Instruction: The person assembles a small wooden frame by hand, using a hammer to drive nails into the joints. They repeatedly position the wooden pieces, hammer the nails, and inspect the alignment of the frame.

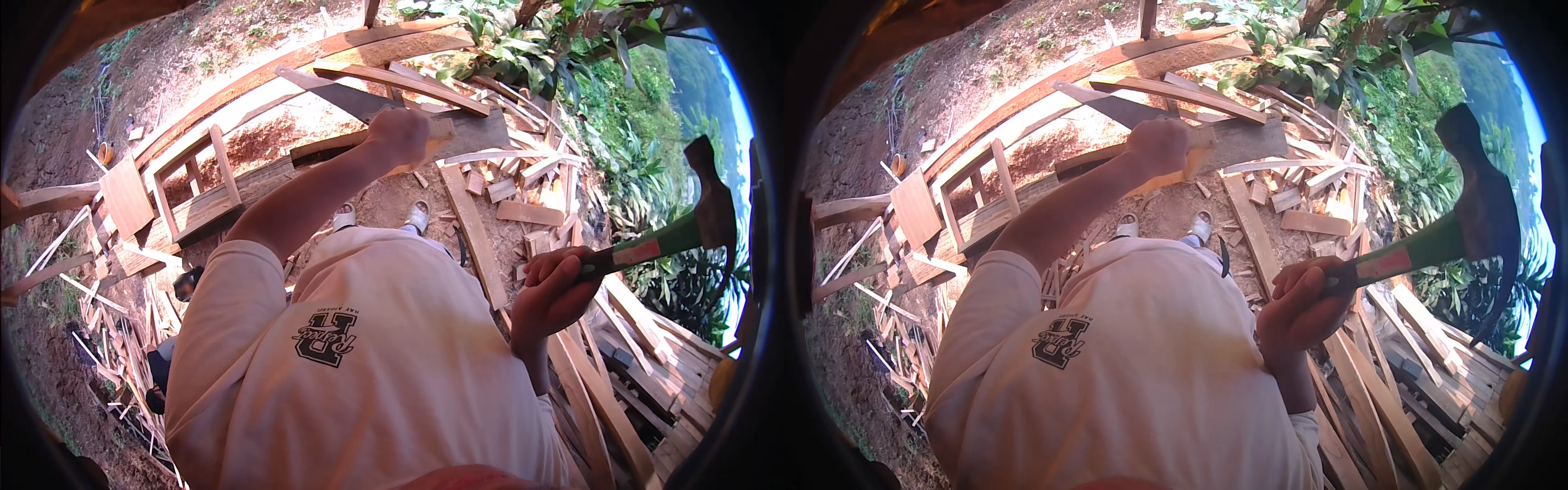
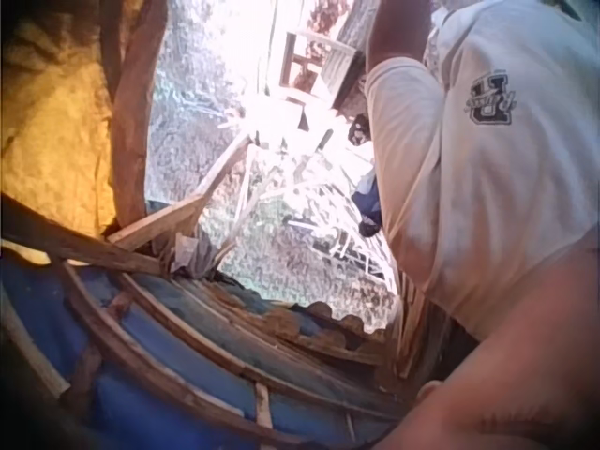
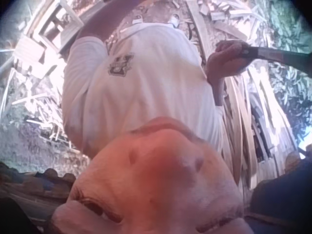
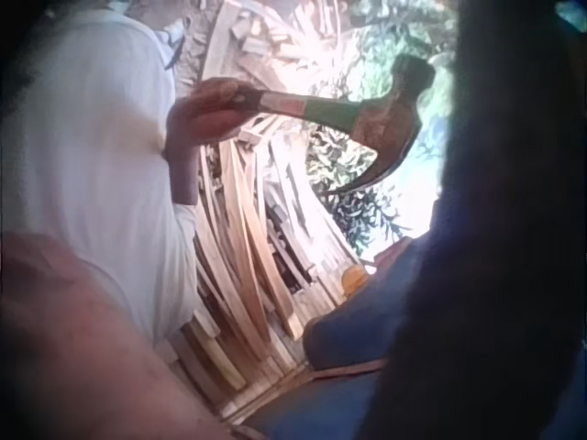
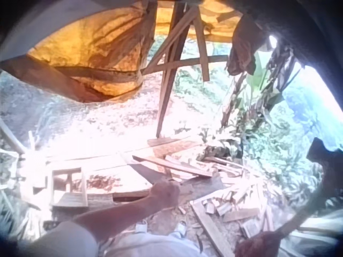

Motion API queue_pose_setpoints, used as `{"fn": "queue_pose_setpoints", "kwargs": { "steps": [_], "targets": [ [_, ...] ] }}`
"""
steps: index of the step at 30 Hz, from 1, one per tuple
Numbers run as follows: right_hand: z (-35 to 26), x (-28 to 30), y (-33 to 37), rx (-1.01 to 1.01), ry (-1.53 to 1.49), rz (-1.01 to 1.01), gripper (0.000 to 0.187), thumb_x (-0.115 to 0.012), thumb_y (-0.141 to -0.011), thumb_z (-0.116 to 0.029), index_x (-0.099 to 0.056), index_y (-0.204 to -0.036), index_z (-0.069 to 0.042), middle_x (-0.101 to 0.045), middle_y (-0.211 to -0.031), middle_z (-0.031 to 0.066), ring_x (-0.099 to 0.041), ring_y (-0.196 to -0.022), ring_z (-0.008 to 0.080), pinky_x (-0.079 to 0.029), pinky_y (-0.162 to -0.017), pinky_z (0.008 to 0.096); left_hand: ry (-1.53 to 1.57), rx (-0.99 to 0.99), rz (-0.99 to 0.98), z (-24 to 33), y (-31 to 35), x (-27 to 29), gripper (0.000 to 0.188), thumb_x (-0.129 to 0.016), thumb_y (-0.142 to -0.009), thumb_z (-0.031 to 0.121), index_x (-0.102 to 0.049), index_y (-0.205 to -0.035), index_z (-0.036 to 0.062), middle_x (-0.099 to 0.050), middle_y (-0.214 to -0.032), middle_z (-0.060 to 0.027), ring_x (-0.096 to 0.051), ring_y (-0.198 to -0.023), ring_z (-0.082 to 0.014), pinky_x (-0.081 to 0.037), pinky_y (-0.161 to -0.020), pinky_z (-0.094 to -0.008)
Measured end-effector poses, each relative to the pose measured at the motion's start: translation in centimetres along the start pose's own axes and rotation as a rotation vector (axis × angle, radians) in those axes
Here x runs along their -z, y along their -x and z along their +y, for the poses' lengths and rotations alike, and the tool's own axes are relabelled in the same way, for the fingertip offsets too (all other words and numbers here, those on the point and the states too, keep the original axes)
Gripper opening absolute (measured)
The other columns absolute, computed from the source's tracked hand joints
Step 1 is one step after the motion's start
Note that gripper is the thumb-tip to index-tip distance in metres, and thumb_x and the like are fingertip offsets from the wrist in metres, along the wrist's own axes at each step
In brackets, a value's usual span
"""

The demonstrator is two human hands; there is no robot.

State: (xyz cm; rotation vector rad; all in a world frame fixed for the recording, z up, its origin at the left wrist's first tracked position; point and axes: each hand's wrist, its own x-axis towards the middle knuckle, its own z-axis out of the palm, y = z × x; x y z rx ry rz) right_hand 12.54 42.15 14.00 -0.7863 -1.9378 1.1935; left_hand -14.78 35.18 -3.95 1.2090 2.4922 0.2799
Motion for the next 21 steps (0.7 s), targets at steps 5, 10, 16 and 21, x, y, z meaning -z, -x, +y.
{"fn": "queue_pose_setpoints", "kwargs": {
  "steps": [5,10,16,21],
  "targets": [
    [8.4,-3.3,1.1,-0.106,0.805,-0.59,0.021,-0.058,-0.108,-0.017,-0.051,-0.099,0.001,-0.062,-0.072,0.0301,-0.065,-0.073,0.0533,-0.049,-0.062,0.0588,-0.042,-0.057,0.005,0.5,0.1,0.7,0.023,-0.069,-0.085,0.019,-0.08,-0.1,0.006,-0.079,-0.101,-0.0193,-0.079,-0.097,-0.0319,-0.063,-0.082,-0.0433],
    [3.2,-1.5,0.3,-0.067,0.527,-0.255,0.019,-0.058,-0.109,-0.017,-0.054,-0.099,-0.001,-0.056,-0.066,0.0188,-0.059,-0.055,0.0384,-0.044,-0.055,0.0486,-0.003,0.023,-0.051,0.6,1.2,-0.1,0.024,-0.073,-0.088,0.024,-0.076,-0.102,0.0056,-0.077,-0.104,-0.0171,-0.076,-0.104,-0.0328,-0.062,-0.089,-0.0465],
    [4.4,-1.6,1.3,-0.012,0.172,-0.044,0.018,-0.057,-0.109,-0.016,-0.05,-0.105,0.0,-0.052,-0.065,0.0109,-0.053,-0.053,0.0338,-0.044,-0.053,0.0467,-0.008,0.012,-0.045,0.9,0.6,1.1,0.024,-0.073,-0.087,0.023,-0.077,-0.103,0.0052,-0.077,-0.104,-0.0166,-0.075,-0.106,-0.0324,-0.062,-0.089,-0.0455],
    [8.7,-3.0,2.2,-0.122,0.747,-0.54,0.021,-0.055,-0.109,-0.018,-0.052,-0.097,-0.001,-0.063,-0.071,0.0269,-0.066,-0.07,0.052,-0.048,-0.06,0.0576,-0.054,-0.012,-0.027,0.8,0.0,1.5,0.024,-0.073,-0.087,0.023,-0.077,-0.101,0.005,-0.077,-0.104,-0.0159,-0.075,-0.106,-0.0317,-0.062,-0.088,-0.0442]
  ]
}}
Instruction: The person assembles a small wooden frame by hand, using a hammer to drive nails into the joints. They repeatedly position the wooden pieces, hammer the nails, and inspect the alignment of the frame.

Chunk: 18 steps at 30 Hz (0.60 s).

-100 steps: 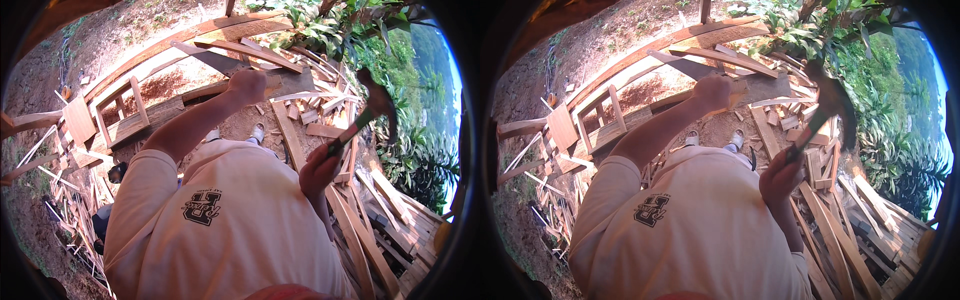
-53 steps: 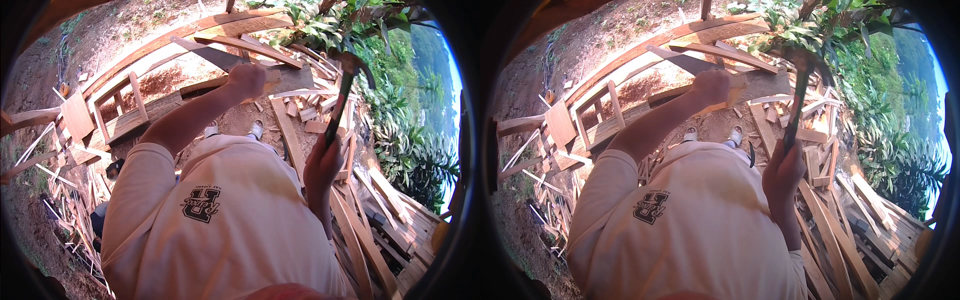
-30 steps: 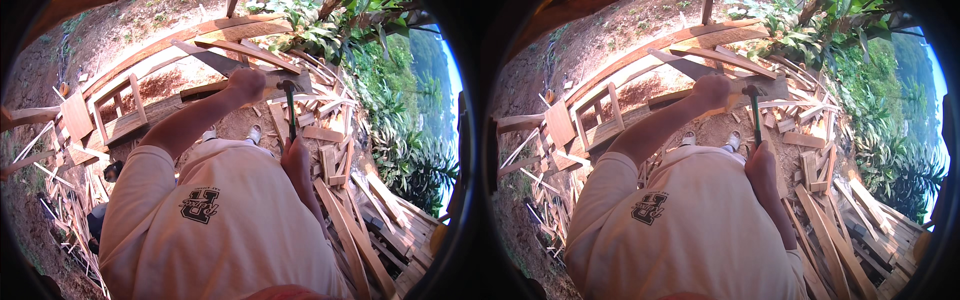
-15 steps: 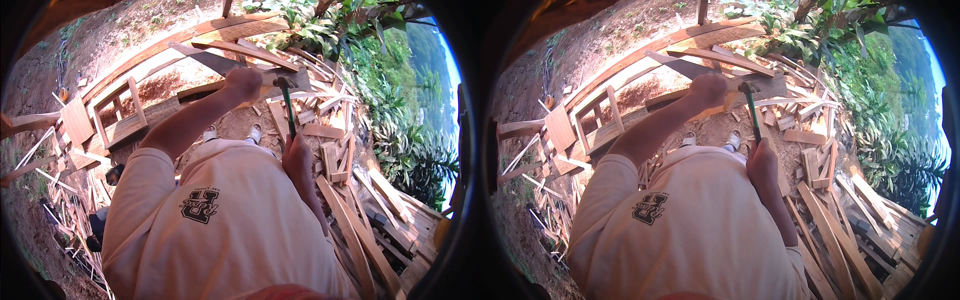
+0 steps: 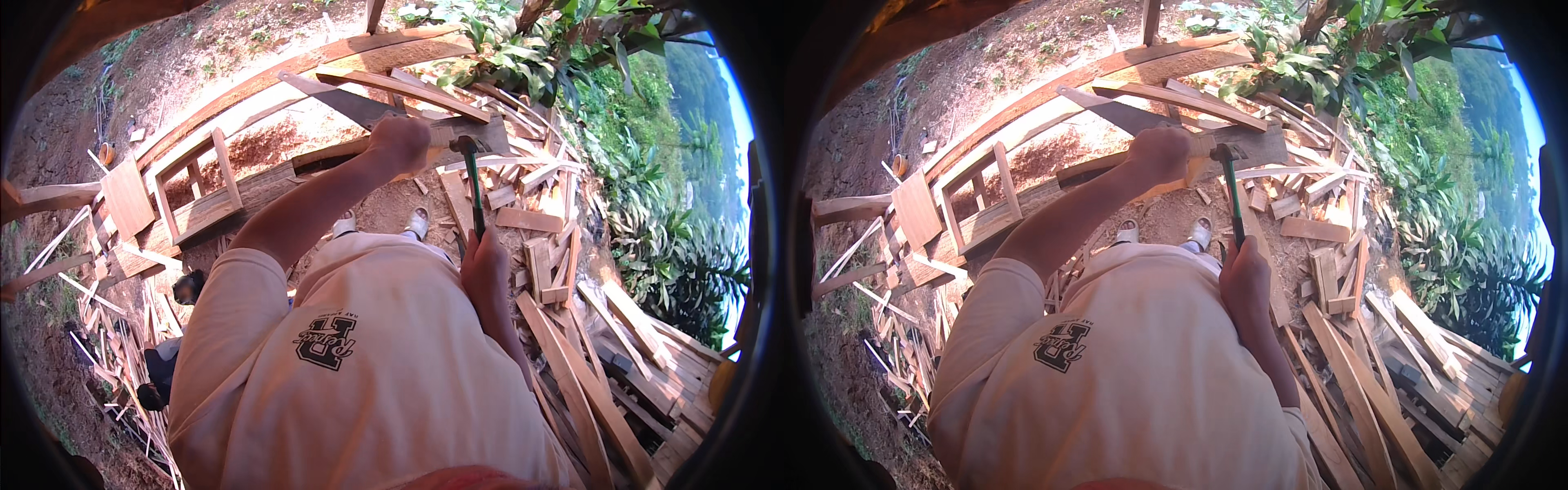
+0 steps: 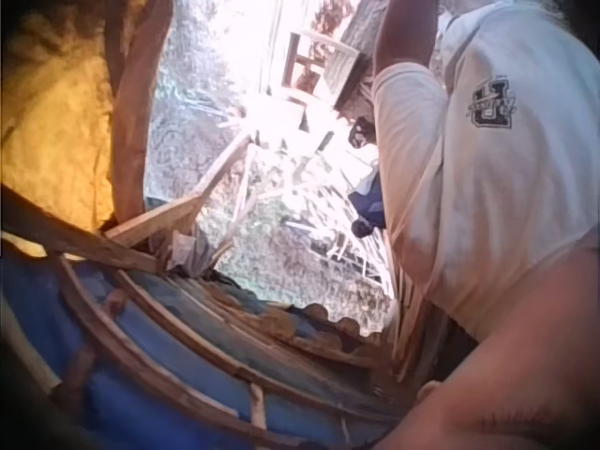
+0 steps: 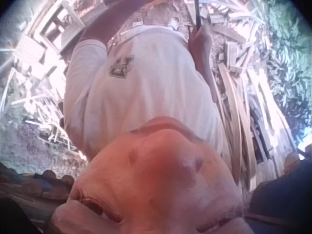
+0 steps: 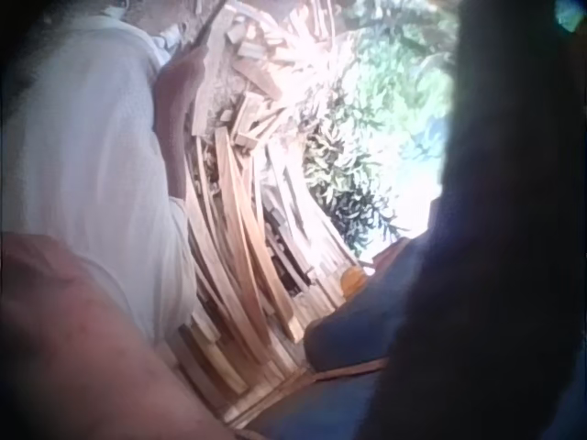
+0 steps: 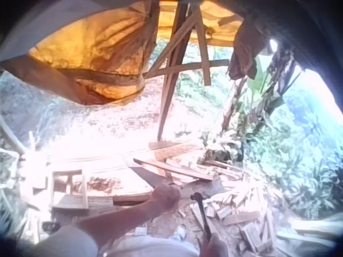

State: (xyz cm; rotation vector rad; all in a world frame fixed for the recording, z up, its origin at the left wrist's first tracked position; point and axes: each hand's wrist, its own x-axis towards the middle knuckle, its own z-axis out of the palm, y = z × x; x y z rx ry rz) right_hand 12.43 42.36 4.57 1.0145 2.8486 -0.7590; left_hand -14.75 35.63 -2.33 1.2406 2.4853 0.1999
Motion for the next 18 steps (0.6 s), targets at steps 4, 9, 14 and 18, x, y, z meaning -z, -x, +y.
{"fn": "queue_pose_setpoints", "kwargs": {
  "steps": [4,9,14,18],
  "targets": [
    [-1.9,3.7,1.1,0.042,-0.174,0.227,0.018,-0.059,-0.108,-0.015,-0.053,-0.099,-0.001,-0.061,-0.069,0.0209,-0.064,-0.062,0.0438,-0.043,-0.056,0.0513,0.018,0.022,-0.033,0.0,1.1,-0.3,0.024,-0.072,-0.087,0.023,-0.077,-0.102,0.0049,-0.077,-0.105,-0.0161,-0.076,-0.104,-0.0317,-0.063,-0.087,-0.0446],
    [-1.7,4.4,1.0,-0.031,-0.338,0.368,0.014,-0.057,-0.109,-0.013,-0.052,-0.102,-0.002,-0.055,-0.066,0.0154,-0.058,-0.055,0.0341,-0.042,-0.055,0.0451,0.031,0.022,-0.023,0.1,1.0,0.1,0.025,-0.071,-0.088,0.024,-0.077,-0.103,0.0042,-0.077,-0.105,-0.0173,-0.076,-0.102,-0.0325,-0.063,-0.087,-0.0456],
    [2.0,-1.9,-0.4,-0.033,-0.008,-0.056,0.019,-0.056,-0.109,-0.017,-0.051,-0.099,-0.001,-0.065,-0.073,0.026,-0.066,-0.072,0.0529,-0.047,-0.062,0.059,0.004,0.007,-0.07,1.1,1.0,1.2,0.026,-0.071,-0.088,0.023,-0.077,-0.105,0.0045,-0.076,-0.105,-0.017,-0.077,-0.1,-0.0324,-0.063,-0.086,-0.0466],
    [2.0,-0.1,-0.7,0.002,-0.19,0.041,0.024,-0.058,-0.108,-0.02,-0.053,-0.095,-0.001,-0.063,-0.069,0.0255,-0.065,-0.069,0.0502,-0.047,-0.06,0.0566,-0.043,-0.04,0.057,-0.4,0.7,-1.5,0.029,-0.074,-0.084,0.025,-0.075,-0.104,0.0043,-0.076,-0.104,-0.0166,-0.077,-0.097,-0.0327,-0.063,-0.083,-0.0465]
  ]
}}
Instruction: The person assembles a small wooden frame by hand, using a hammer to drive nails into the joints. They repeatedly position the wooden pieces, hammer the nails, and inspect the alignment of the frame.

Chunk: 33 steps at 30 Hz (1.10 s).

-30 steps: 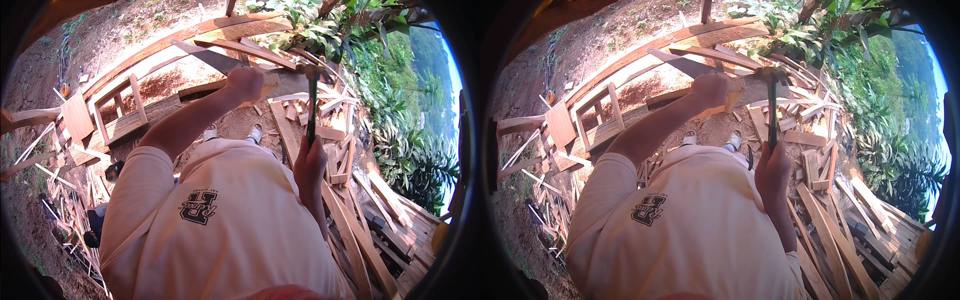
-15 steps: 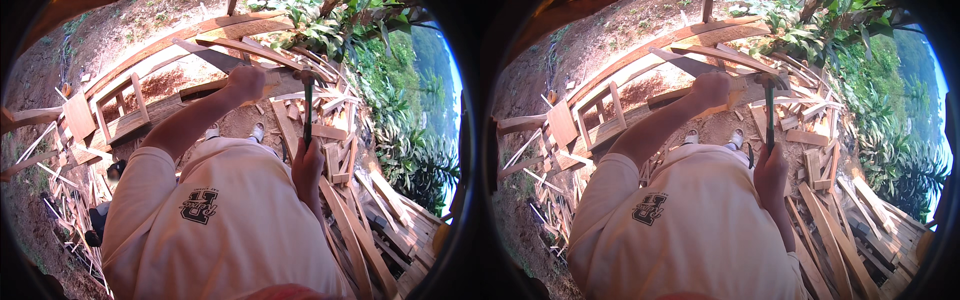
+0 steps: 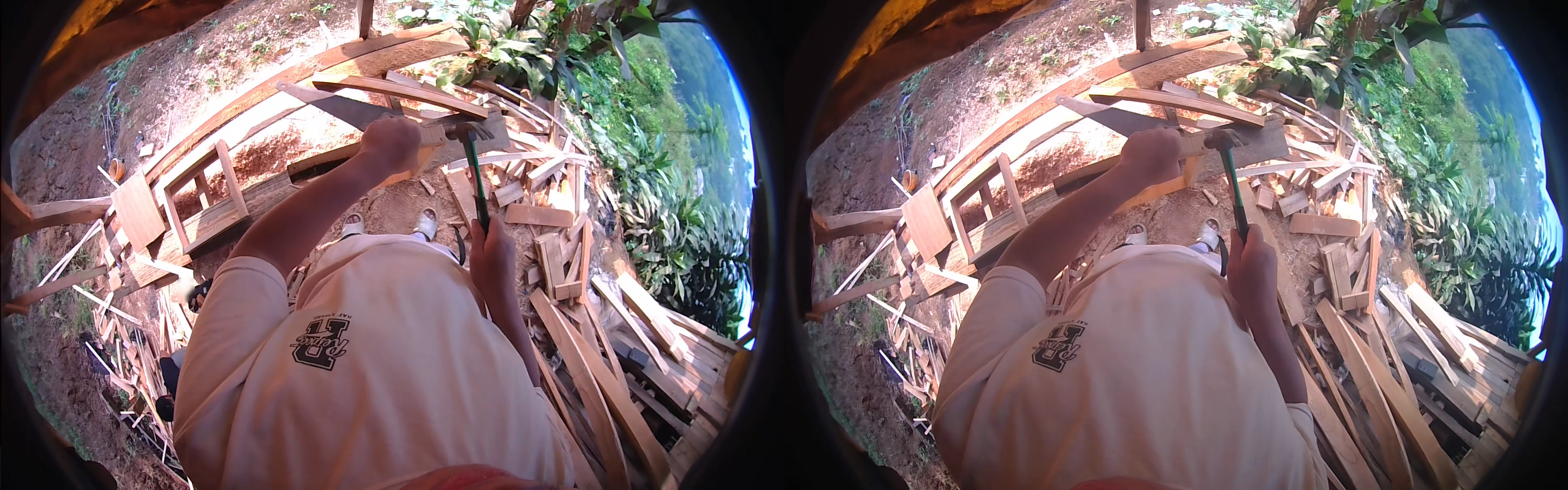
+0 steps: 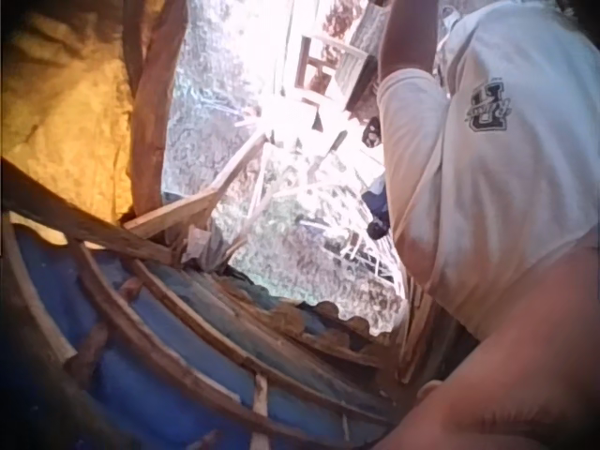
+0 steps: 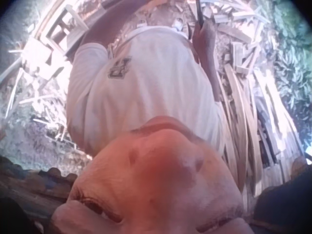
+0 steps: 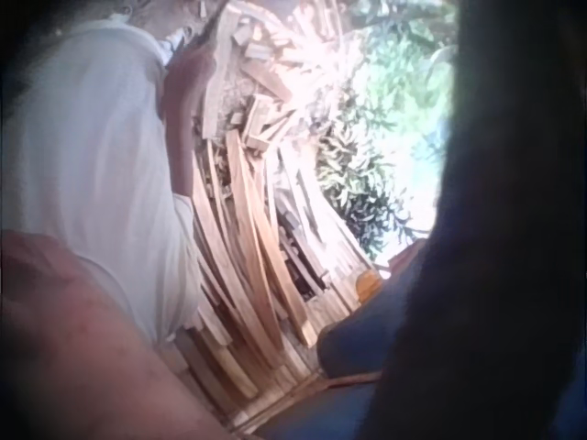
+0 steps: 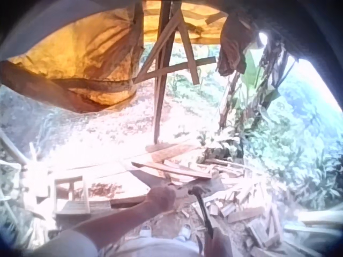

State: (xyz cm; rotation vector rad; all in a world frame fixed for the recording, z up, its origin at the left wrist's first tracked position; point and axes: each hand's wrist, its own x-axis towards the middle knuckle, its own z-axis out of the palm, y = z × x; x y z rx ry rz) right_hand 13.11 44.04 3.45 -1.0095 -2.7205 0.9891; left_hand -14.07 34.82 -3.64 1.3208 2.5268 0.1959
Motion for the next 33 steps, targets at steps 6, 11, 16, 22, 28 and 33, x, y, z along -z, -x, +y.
{"fn": "queue_pose_setpoints", "kwargs": {
  "steps": [6,11,16,22,28,33],
  "targets": [
    [5.6,-0.3,-3.3,-0.127,-0.334,0.111,0.031,-0.069,-0.105,-0.028,-0.057,-0.089,-0.004,-0.054,-0.061,0.0041,-0.054,-0.05,0.0143,-0.041,-0.048,0.0345,0.037,0.078,0.005,0.9,0.2,1.0,0.035,-0.076,-0.08,0.023,-0.069,-0.109,0.0051,-0.076,-0.098,-0.0167,-0.077,-0.091,-0.035,-0.062,-0.08,-0.0464],
    [7.2,-1.5,-7.4,-0.156,-0.394,-0.023,0.04,-0.086,-0.091,-0.032,-0.057,-0.085,-0.004,-0.056,-0.065,0.0043,-0.056,-0.057,0.0172,-0.046,-0.057,0.0387,0.014,0.128,-0.01,2.0,0.8,1.5,0.044,-0.074,-0.081,0.019,-0.06,-0.121,0.0054,-0.075,-0.096,-0.0175,-0.077,-0.09,-0.0361,-0.062,-0.077,-0.0485],
    [7.5,-4.3,-13.0,0.185,-0.442,-0.007,0.04,-0.093,-0.083,-0.019,-0.055,-0.087,-0.007,-0.057,-0.071,-0.0012,-0.054,-0.06,0.011,-0.045,-0.056,0.032,0.025,0.167,0.102,3.0,2.3,1.0,0.041,-0.07,-0.084,0.015,-0.059,-0.122,0.0052,-0.075,-0.096,-0.0175,-0.076,-0.09,-0.0374,-0.062,-0.076,-0.0497],
    [6.9,-8.4,-18.8,0.421,-0.628,-0.239,0.058,-0.097,-0.073,-0.014,-0.071,-0.123,-0.006,-0.071,-0.099,0.0059,-0.068,-0.096,0.0182,-0.053,-0.091,0.0357,-0.054,0.258,-0.027,4.8,2.7,1.2,0.031,-0.075,-0.081,0.018,-0.063,-0.108,0.0056,-0.075,-0.091,-0.0159,-0.077,-0.085,-0.0369,-0.062,-0.075,-0.0498],
    [6.8,-9.9,-19.0,0.395,-0.69,-0.427,0.056,-0.098,-0.07,-0.017,-0.075,-0.12,-0.008,-0.074,-0.103,0.0059,-0.069,-0.096,0.0197,-0.053,-0.09,0.0352,-0.111,0.294,0.025,5.6,3.8,0.5,0.024,-0.075,-0.079,0.018,-0.066,-0.097,0.0064,-0.073,-0.078,-0.0168,-0.076,-0.077,-0.0384,-0.062,-0.071,-0.0509],
    [7.1,-9.9,-18.2,0.392,-0.763,-0.344,0.049,-0.096,-0.073,-0.019,-0.068,-0.111,-0.004,-0.075,-0.095,0.0082,-0.074,-0.09,0.0283,-0.056,-0.084,0.0383,-0.136,0.337,0.009,6.0,3.1,0.4,0.025,-0.075,-0.078,0.019,-0.066,-0.097,0.0066,-0.073,-0.078,-0.0176,-0.076,-0.077,-0.0393,-0.062,-0.071,-0.0513]
  ]
}}
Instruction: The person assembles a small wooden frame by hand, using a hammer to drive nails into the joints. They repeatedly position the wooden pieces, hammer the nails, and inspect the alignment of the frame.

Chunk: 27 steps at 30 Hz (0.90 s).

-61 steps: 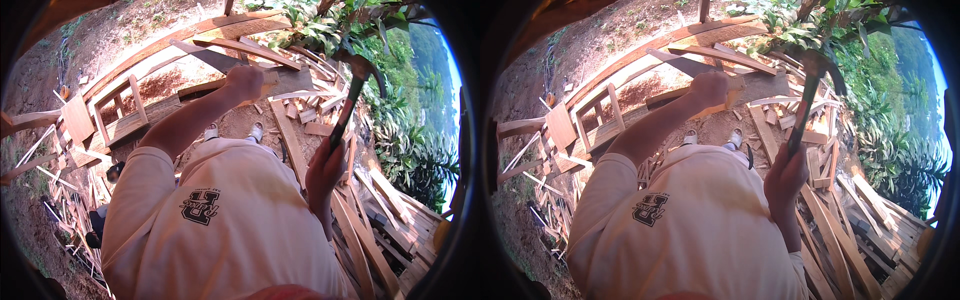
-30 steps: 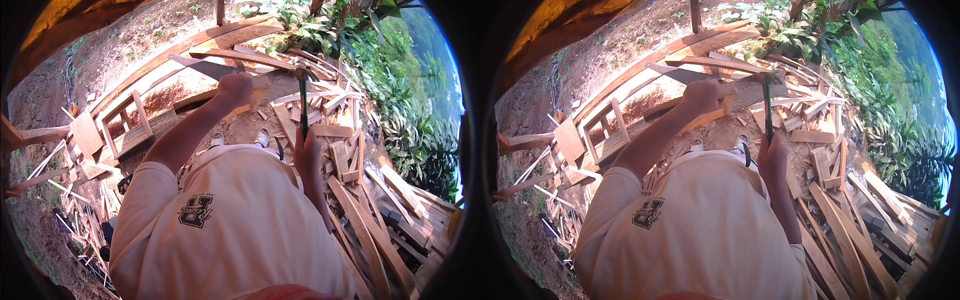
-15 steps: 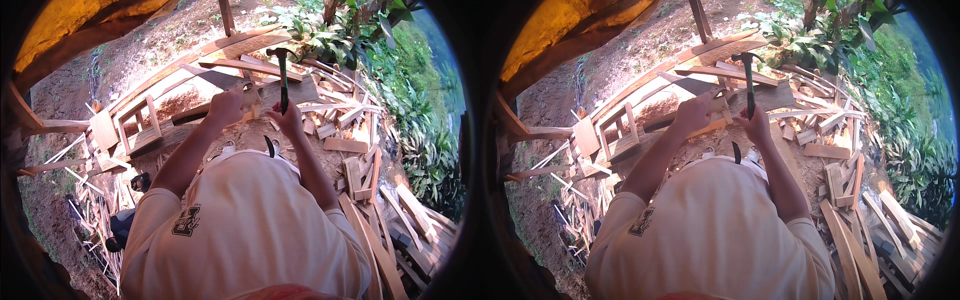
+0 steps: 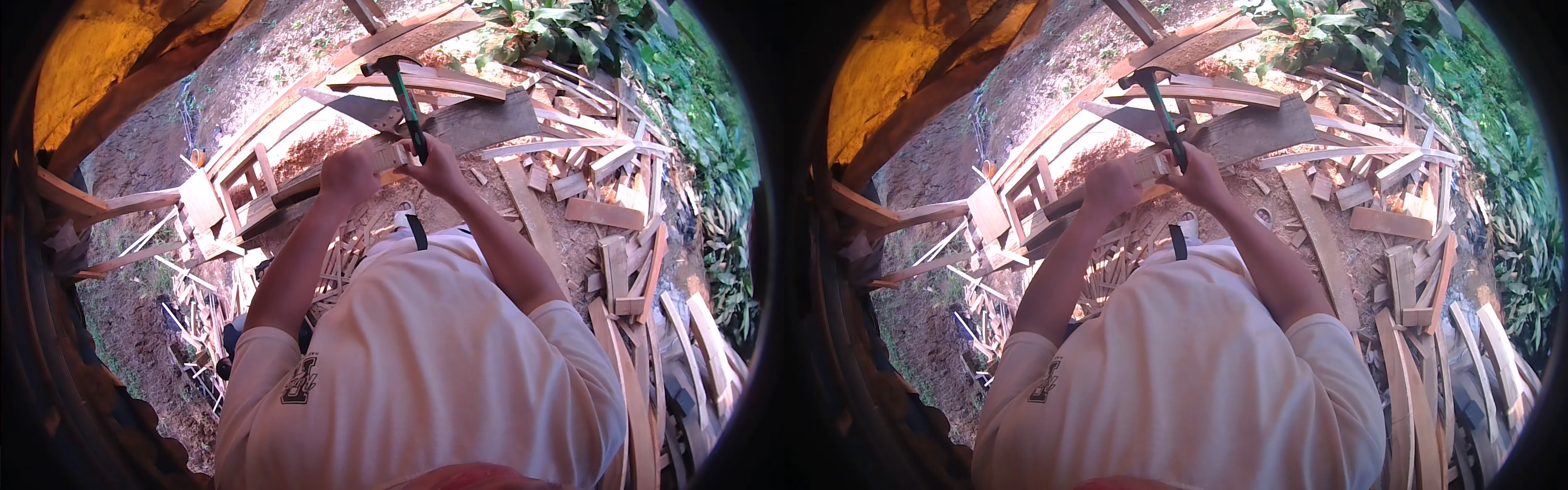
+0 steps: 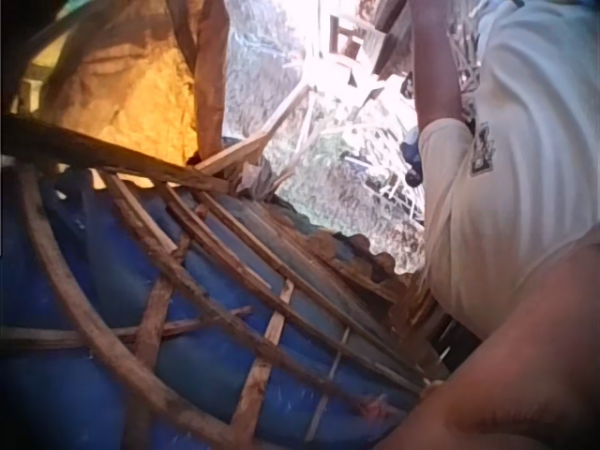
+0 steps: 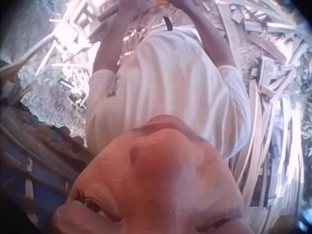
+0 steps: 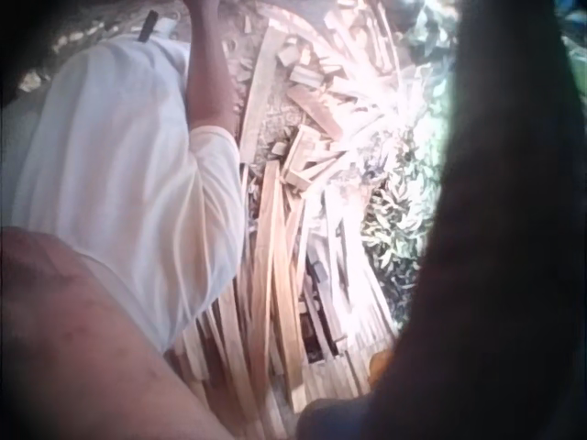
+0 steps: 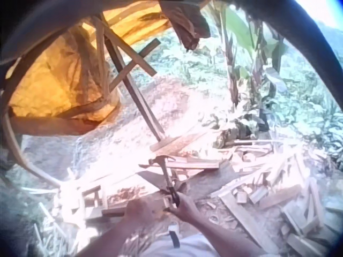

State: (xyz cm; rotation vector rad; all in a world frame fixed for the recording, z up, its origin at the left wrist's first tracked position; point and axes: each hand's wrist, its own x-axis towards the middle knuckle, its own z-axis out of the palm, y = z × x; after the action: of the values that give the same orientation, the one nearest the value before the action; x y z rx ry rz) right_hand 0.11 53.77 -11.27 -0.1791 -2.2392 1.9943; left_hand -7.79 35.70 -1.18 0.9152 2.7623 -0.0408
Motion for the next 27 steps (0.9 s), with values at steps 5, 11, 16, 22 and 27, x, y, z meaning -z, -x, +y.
{"fn": "queue_pose_setpoints", "kwargs": {
  "steps": [5,11,16,22,27],
  "targets": [
    [-0.7,-0.1,0.5,-0.022,0.001,0.016,0.046,-0.096,-0.074,-0.018,-0.067,-0.107,-0.004,-0.075,-0.094,0.0094,-0.074,-0.09,0.025,-0.056,-0.084,0.0384,0.002,0.046,0.001,0.5,0.1,0.3,0.023,-0.075,-0.079,0.02,-0.067,-0.095,0.0071,-0.073,-0.078,-0.0169,-0.076,-0.077,-0.0387,-0.061,-0.07,-0.0518],
    [1.2,-0.4,-0.3,0.087,-0.054,0.049,0.051,-0.096,-0.075,-0.016,-0.07,-0.118,-0.005,-0.075,-0.097,0.0081,-0.073,-0.087,0.0226,-0.056,-0.081,0.0368,0.004,0.073,-0.132,1.0,0.2,1.9,0.04,-0.076,-0.083,0.023,-0.064,-0.117,0.0079,-0.075,-0.098,-0.0171,-0.075,-0.093,-0.0372,-0.059,-0.081,-0.0513],
    [0.3,0.2,-0.5,0.069,0.161,-0.008,0.053,-0.095,-0.079,-0.022,-0.07,-0.121,-0.003,-0.073,-0.095,0.0075,-0.07,-0.085,0.0225,-0.056,-0.08,0.0377,0.323,-0.098,0.326,-5.0,6.0,2.7,0.047,-0.07,-0.088,0.015,-0.057,-0.132,0.0038,-0.065,-0.128,-0.0224,-0.063,-0.124,-0.0396,-0.049,-0.108,-0.0494],
    [-1.4,-0.2,-1.2,0.008,0.332,-0.044,0.045,-0.09,-0.082,-0.021,-0.065,-0.115,0.0,-0.068,-0.087,0.009,-0.066,-0.08,0.0215,-0.054,-0.077,0.0375,0.83,0.349,0.685,-20.6,14.0,-6.1,0.058,-0.061,-0.086,0.0,-0.05,-0.143,0.0005,-0.06,-0.137,-0.0191,-0.058,-0.132,-0.0319,-0.049,-0.109,-0.0443],
    [0.1,-0.5,-2.5,-0.062,0.396,0.017,0.037,-0.087,-0.082,-0.019,-0.062,-0.105,-0.002,-0.063,-0.083,0.0059,-0.06,-0.075,0.0167,-0.051,-0.073,0.0333,1.129,0.59,0.262,-23.5,14.9,-17.9,0.07,-0.07,-0.085,0.003,-0.044,-0.151,0.0009,-0.055,-0.146,-0.0216,-0.058,-0.134,-0.0336,-0.054,-0.105,-0.0431]
  ]
}}
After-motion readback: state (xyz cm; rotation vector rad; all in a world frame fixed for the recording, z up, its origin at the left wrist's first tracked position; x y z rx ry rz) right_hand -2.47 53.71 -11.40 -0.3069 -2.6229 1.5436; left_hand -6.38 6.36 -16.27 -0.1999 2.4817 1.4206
